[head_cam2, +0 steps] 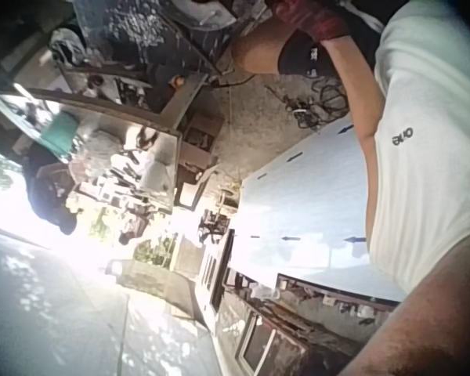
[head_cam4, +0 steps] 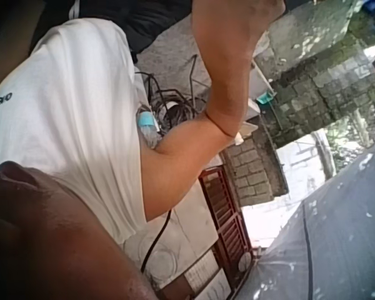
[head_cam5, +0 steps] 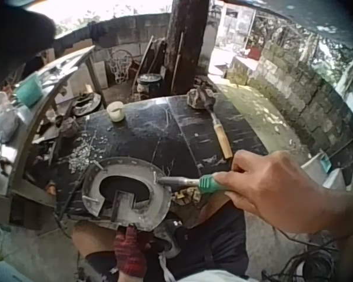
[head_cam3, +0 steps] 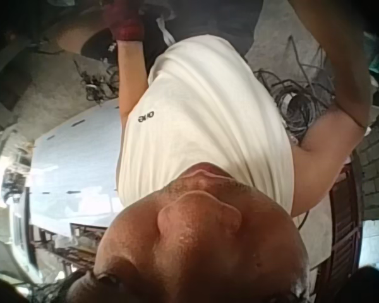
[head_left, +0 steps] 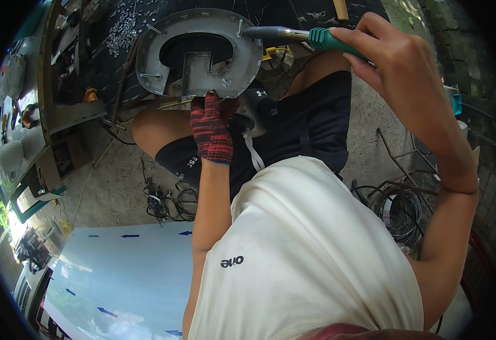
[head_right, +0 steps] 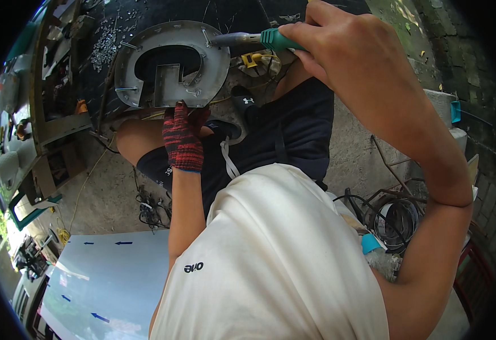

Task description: Grinding the edges of a metal sign letter with an angle grinder.

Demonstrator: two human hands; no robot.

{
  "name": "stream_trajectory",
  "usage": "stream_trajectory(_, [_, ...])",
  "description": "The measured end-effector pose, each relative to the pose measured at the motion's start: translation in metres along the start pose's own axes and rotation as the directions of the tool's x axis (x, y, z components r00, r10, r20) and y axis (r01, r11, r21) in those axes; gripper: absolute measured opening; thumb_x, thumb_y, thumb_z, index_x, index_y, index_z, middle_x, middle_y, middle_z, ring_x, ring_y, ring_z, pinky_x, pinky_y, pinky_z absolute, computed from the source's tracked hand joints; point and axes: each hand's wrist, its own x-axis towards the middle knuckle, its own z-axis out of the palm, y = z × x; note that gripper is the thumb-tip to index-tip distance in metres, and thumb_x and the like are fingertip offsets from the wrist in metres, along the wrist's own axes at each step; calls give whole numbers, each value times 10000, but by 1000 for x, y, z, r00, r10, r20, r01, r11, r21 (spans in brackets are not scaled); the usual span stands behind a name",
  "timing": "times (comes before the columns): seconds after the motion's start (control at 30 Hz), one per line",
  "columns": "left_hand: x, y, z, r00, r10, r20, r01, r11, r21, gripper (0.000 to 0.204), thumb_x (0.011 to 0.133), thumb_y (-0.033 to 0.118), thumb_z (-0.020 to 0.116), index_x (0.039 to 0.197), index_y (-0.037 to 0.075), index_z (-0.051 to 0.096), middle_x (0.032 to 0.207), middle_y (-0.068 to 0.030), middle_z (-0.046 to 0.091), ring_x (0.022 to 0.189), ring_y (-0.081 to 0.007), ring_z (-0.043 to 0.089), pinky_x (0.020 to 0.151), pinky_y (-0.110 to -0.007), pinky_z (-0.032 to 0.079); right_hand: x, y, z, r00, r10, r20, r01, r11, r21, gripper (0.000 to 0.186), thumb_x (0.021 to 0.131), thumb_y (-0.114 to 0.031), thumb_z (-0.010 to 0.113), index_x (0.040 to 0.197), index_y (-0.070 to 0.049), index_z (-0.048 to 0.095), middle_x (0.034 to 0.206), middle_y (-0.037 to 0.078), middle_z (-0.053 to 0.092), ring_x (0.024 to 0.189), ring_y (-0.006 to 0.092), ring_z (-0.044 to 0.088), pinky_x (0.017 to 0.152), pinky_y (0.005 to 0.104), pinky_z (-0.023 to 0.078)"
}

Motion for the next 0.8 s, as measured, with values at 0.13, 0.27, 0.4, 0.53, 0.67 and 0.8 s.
stream_trajectory(0.13, [-2,4,1,999,-30,-16,30,999,34,438,1008,244,606,1351,9,466,1201,-193,632,950,-346,708,800,-439,622,2,0,1,1000,-18,-6,18,1000,0,373,827,-43,757,1193,-72,693,922,86,597,703,246,642,644,381,502])
stream_trajectory(0.27, [-3,4,2,1000,-2,-21,2,1000,8,420,1010,267,609,1303,-8,487,1137,-179,655,896,-310,716,767,-413,625,2,1,2,1000,-13,-4,13,1000,-5,375,828,-41,755,1196,-75,692,927,89,599,707,248,643,649,379,505])
stream_trajectory(0.4, [-2,2,-1,1000,-11,-4,11,1000,12,426,1013,242,598,1348,11,473,1202,-187,636,947,-341,704,807,-445,619,1,2,5,1000,-19,-16,19,1000,-12,381,822,-42,762,1195,-79,694,931,87,599,710,241,646,651,373,511])
stream_trajectory(0.53, [-2,2,0,1000,-14,3,14,1000,6,417,1011,224,599,1349,15,473,1206,-192,631,950,-347,701,814,-448,620,0,6,8,999,-26,-22,25,1000,-16,384,819,-41,767,1194,-79,696,934,84,600,710,238,647,654,368,515])
stream_trajectory(0.67, [-3,3,4,1000,24,-11,-24,1000,-7,423,1011,278,613,1277,-27,491,1108,-188,660,889,-286,715,772,-402,629,1,10,9,999,-25,-27,24,999,-22,383,826,-48,770,1200,-85,700,937,79,608,716,229,653,659,363,520])
stream_trajectory(0.8, [3,0,0,1000,31,-7,-31,999,-10,433,1007,293,616,1274,-25,492,1118,-186,654,897,-288,714,782,-405,629,0,16,3,998,70,-3,-70,996,54,382,849,-54,761,1225,-89,700,920,73,610,730,205,651,664,351,519])
